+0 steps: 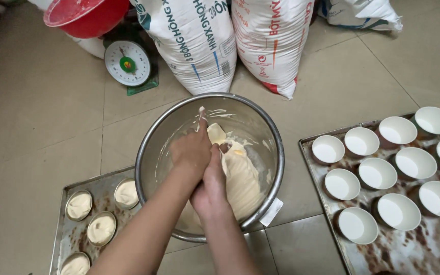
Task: Filling small baking molds with batter from a large bowl using hands
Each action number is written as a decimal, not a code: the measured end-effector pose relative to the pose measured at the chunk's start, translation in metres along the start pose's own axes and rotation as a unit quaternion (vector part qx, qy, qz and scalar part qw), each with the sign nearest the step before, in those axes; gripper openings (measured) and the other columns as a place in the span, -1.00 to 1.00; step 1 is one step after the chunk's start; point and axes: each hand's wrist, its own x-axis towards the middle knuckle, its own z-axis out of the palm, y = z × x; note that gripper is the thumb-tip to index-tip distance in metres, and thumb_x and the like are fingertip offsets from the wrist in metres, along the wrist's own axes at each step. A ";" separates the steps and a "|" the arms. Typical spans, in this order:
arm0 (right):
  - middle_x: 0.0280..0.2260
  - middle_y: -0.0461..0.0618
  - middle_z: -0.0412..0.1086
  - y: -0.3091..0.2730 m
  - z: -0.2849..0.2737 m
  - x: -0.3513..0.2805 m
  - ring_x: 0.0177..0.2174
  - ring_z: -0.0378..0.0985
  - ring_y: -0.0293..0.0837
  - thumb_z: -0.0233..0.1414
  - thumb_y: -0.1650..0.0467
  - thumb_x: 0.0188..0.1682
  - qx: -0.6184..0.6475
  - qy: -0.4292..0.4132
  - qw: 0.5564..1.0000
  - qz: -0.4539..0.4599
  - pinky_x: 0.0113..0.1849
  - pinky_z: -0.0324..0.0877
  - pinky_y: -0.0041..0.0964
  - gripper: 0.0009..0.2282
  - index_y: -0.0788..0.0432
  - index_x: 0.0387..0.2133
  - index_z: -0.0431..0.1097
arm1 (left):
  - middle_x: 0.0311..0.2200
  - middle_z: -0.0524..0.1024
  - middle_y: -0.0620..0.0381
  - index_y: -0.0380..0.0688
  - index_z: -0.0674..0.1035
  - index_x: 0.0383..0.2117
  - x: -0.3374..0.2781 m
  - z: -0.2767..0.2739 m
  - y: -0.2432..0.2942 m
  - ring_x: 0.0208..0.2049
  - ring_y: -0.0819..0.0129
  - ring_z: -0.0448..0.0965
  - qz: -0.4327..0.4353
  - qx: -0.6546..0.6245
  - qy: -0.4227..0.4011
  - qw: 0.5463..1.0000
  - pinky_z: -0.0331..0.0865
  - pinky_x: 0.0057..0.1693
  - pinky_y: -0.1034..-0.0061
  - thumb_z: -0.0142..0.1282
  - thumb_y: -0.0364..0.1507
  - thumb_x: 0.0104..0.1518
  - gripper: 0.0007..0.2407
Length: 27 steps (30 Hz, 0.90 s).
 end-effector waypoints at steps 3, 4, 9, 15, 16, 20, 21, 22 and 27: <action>-0.11 0.12 0.43 -0.003 -0.025 0.041 -0.11 0.52 0.05 -0.06 0.15 0.03 0.009 0.031 0.999 -0.031 -0.10 0.43 -0.06 -0.54 0.10 0.13 0.25 | 0.00 0.45 -0.23 0.05 -0.05 0.36 -0.025 0.000 0.000 0.05 -0.20 0.48 0.021 0.027 -0.008 0.999 0.38 0.03 -0.07 -0.29 -0.15 0.20 -0.43; -0.12 0.14 0.40 -0.006 -0.032 0.053 -0.08 0.49 0.05 -0.09 0.21 0.08 0.007 0.045 0.998 -0.050 -0.06 0.39 -0.07 -0.56 0.08 0.21 0.16 | -0.01 0.46 -0.24 0.05 -0.08 0.38 -0.037 -0.002 0.001 0.06 -0.19 0.48 0.040 0.025 -0.021 0.999 0.38 0.06 -0.03 -0.44 -0.19 0.25 -0.47; -0.73 -0.20 0.10 -0.004 -0.041 0.062 -0.68 0.32 -0.20 -0.06 0.27 -0.02 -0.051 0.168 0.980 -0.098 -0.66 0.05 -0.43 -0.78 0.09 -0.61 0.27 | 0.00 0.47 -0.20 0.06 -0.29 0.35 -0.018 0.010 -0.022 0.06 -0.20 0.47 0.085 0.062 -0.108 0.989 0.33 0.09 -0.09 -0.12 -0.23 0.10 -0.27; 0.23 0.26 0.11 0.000 0.009 -0.029 0.19 0.19 0.21 -0.20 0.19 0.06 -0.155 0.043 0.986 -0.053 0.12 0.12 0.12 -0.45 0.25 0.27 -0.02 | -0.05 0.46 0.01 0.22 0.10 0.30 0.040 0.061 -0.036 -0.08 -0.01 0.51 0.119 0.378 0.017 0.918 0.31 -0.07 -0.15 -0.17 -0.25 0.23 -0.54; 0.18 0.30 0.16 0.000 0.006 -0.021 0.11 0.34 0.20 0.03 0.26 0.00 -0.115 0.081 0.989 -0.038 0.02 0.31 0.11 -0.31 0.30 0.31 -0.17 | -0.05 0.46 0.08 0.14 0.31 0.23 0.054 0.086 -0.042 -0.10 0.11 0.50 0.132 0.471 0.041 0.871 0.26 0.01 -0.14 -0.20 -0.30 0.23 -0.61; 0.01 0.24 0.24 0.009 -0.026 0.046 -0.05 0.41 0.14 0.04 0.29 -0.03 -0.077 0.106 0.990 -0.049 -0.09 0.36 0.07 -0.37 0.31 0.24 -0.08 | -0.05 0.43 0.21 0.08 0.40 0.07 0.000 0.073 -0.043 -0.10 0.30 0.50 0.192 0.481 0.084 0.851 0.25 -0.01 0.14 -0.34 -0.34 0.24 -0.68; -0.11 0.20 0.29 0.013 -0.033 0.057 -0.17 0.47 0.10 0.05 0.31 -0.05 -0.052 0.126 0.989 -0.055 -0.17 0.39 0.04 -0.42 0.31 0.19 -0.01 | -0.08 0.39 0.08 -0.04 0.43 0.01 -0.012 0.063 -0.047 -0.14 0.17 0.51 0.218 0.439 0.041 0.871 0.29 -0.06 0.14 -0.32 -0.36 0.23 -0.70; -0.24 0.16 0.35 0.017 -0.042 0.069 -0.29 0.52 0.06 0.05 0.33 -0.07 -0.027 0.145 0.987 -0.061 -0.25 0.43 0.02 -0.47 0.32 0.13 0.06 | -0.10 0.35 -0.06 -0.17 0.46 -0.06 -0.023 0.054 -0.051 -0.18 0.03 0.51 0.242 0.394 -0.002 0.887 0.33 -0.11 0.15 -0.30 -0.38 0.22 -0.71; -0.88 -0.01 0.09 0.028 -0.041 0.077 -0.80 0.24 -0.14 -0.11 0.26 -0.08 -0.034 0.187 0.973 -0.134 -0.65 0.17 -0.35 -0.65 0.11 -0.85 0.17 | -0.05 0.46 -0.23 -0.15 0.55 -0.06 -0.078 -0.044 -0.030 0.00 -0.23 0.50 0.171 0.098 -0.185 0.963 0.36 0.05 -0.02 -0.28 -0.16 0.11 -0.56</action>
